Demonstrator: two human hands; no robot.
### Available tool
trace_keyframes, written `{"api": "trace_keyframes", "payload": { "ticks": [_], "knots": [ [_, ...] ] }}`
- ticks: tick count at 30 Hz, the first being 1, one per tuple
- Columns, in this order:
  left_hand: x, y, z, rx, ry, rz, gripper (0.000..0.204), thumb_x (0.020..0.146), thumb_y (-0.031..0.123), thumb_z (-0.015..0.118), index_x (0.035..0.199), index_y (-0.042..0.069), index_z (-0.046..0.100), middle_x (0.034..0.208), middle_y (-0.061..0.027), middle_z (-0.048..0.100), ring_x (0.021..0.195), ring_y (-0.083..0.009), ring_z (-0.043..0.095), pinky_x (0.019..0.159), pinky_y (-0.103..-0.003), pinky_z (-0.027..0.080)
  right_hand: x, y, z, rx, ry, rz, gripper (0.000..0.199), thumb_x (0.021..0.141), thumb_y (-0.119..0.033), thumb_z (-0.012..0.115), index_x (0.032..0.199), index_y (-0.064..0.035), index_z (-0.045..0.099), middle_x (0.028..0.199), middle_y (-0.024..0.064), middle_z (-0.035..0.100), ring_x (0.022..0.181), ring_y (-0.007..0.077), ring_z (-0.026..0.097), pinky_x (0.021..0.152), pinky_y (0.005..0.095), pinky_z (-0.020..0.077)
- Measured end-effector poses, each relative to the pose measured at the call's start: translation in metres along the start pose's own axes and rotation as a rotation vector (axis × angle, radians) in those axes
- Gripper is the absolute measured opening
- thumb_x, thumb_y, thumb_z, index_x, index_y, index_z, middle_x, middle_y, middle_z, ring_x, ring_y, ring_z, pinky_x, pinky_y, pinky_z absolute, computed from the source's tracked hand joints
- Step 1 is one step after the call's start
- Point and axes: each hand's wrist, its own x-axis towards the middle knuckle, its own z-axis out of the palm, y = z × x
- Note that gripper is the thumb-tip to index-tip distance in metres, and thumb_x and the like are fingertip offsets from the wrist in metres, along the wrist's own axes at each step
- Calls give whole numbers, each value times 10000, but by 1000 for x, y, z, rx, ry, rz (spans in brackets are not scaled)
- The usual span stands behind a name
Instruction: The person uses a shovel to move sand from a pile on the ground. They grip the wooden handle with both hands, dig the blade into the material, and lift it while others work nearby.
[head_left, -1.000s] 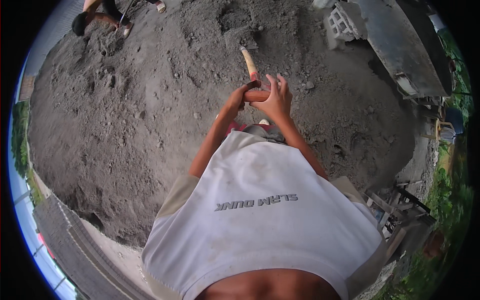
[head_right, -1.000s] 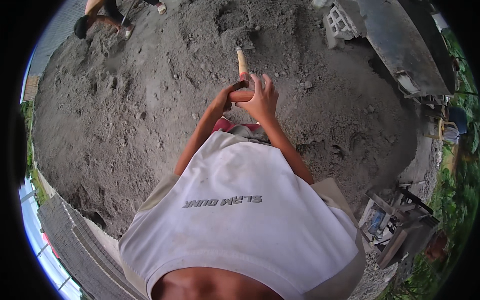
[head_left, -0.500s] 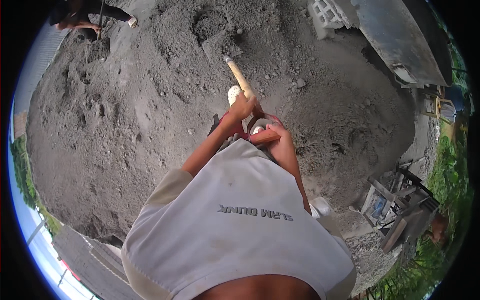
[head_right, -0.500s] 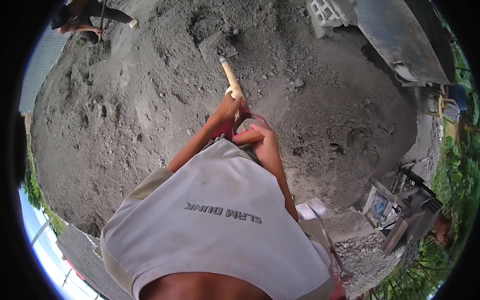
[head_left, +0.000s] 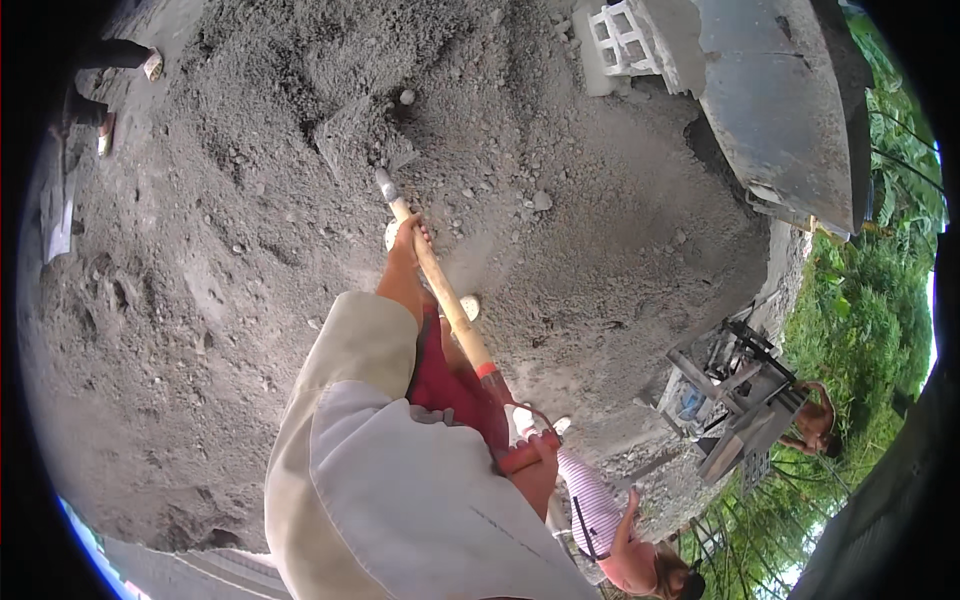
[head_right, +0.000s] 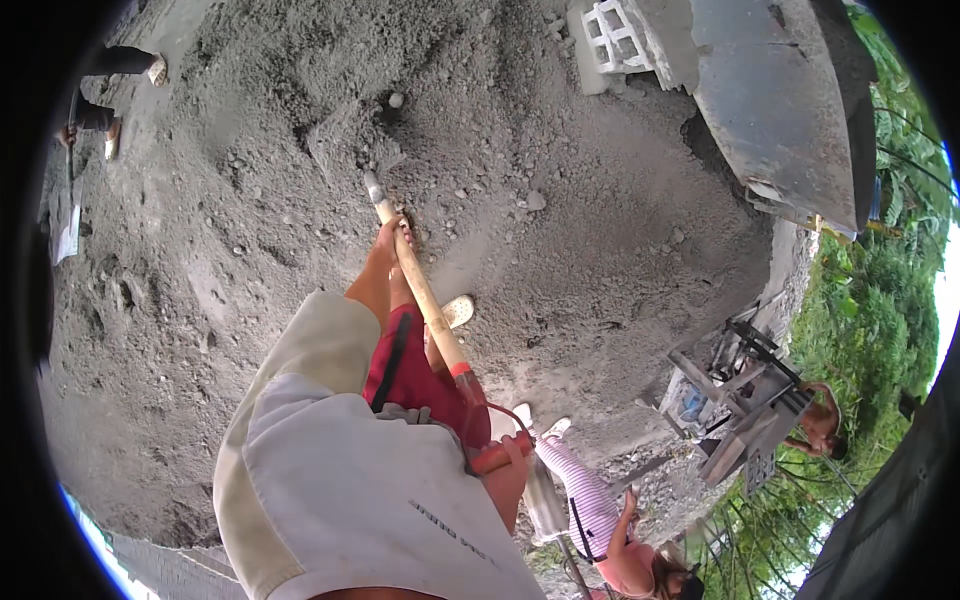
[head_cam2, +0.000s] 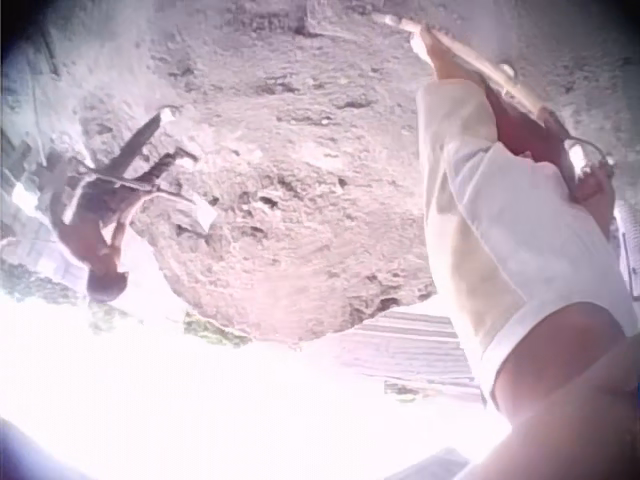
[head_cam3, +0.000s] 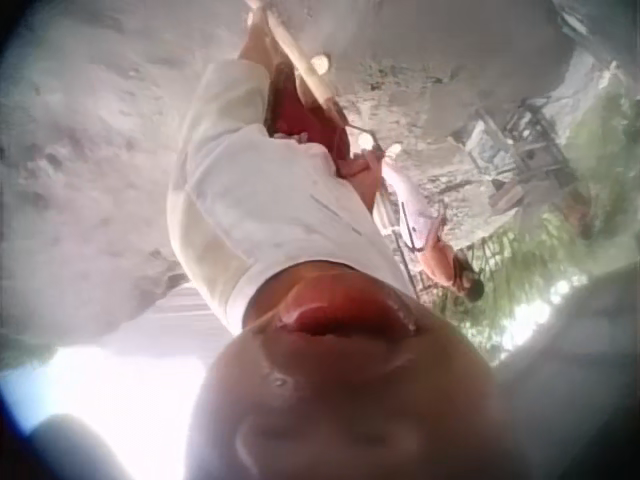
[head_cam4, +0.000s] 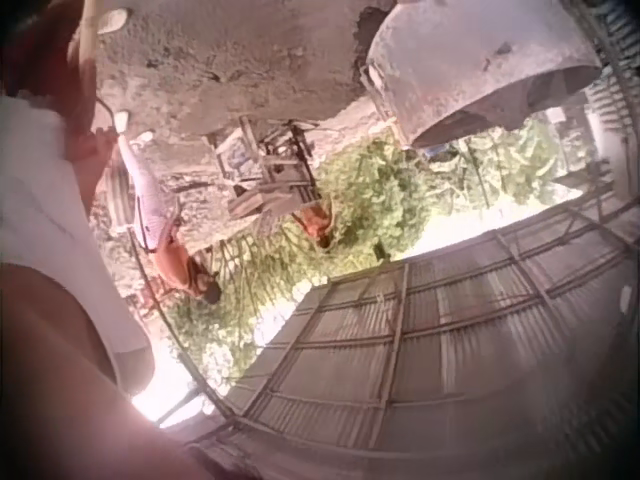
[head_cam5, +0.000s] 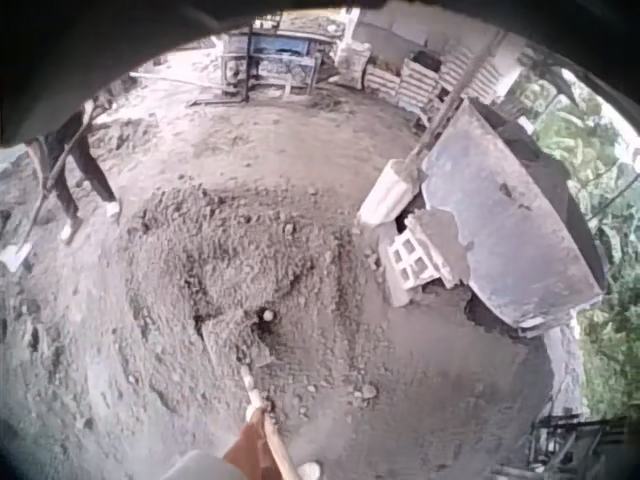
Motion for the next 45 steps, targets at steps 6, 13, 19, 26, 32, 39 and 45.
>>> {"api": "trace_keyframes", "payload": {
  "ticks": [6,13,19,26,32,39,45],
  "knots": [
    [46,-30,-27,174,134,96,165,779,215,533,684,91,482,558,-38,466,478,-180,471,472,-322,442,134,54,-31,-145,343,-162,228,691,-9,545,908,-28,474,634,51,466,402,126,395,339,260,309],
    [37,-72,-26,274,62,-57,187,792,251,518,694,100,467,618,-42,465,564,-196,467,581,-352,447,150,9,-72,-337,387,-287,71,644,-69,555,668,-28,502,565,34,453,401,144,398,356,288,321],
    [-67,-147,-58,199,214,-200,214,794,252,525,655,130,417,603,-18,433,563,-185,447,618,-340,450,128,0,-187,-561,441,-265,83,614,-106,560,637,-27,557,528,3,469,431,115,427,400,279,323],
    [-135,-176,-102,136,183,-109,157,770,183,473,662,117,381,643,-40,436,595,-197,448,664,-360,453,172,-30,-257,-693,299,-421,143,608,-153,579,680,-30,596,539,26,522,408,110,462,390,271,378],
    [-161,-135,-111,-17,40,178,216,812,257,431,648,130,371,572,-4,396,561,-164,414,650,-352,440,160,-69,-190,-768,77,-580,168,589,-194,606,629,-31,608,572,53,569,470,154,543,449,298,440],
    [-167,-107,-154,-229,27,242,246,848,275,406,633,160,371,584,34,391,568,-128,417,657,-316,443,136,-94,-114,-983,-12,-713,242,575,-225,616,758,-66,616,698,110,630,658,275,619,629,367,465],
    [-149,-141,-205,-486,21,-53,227,832,294,406,643,171,375,615,37,396,614,-124,431,706,-305,437,124,-104,-71,-1124,11,-680,167,589,-184,635,666,-40,603,592,64,585,487,168,564,469,295,462]
  ]
}}
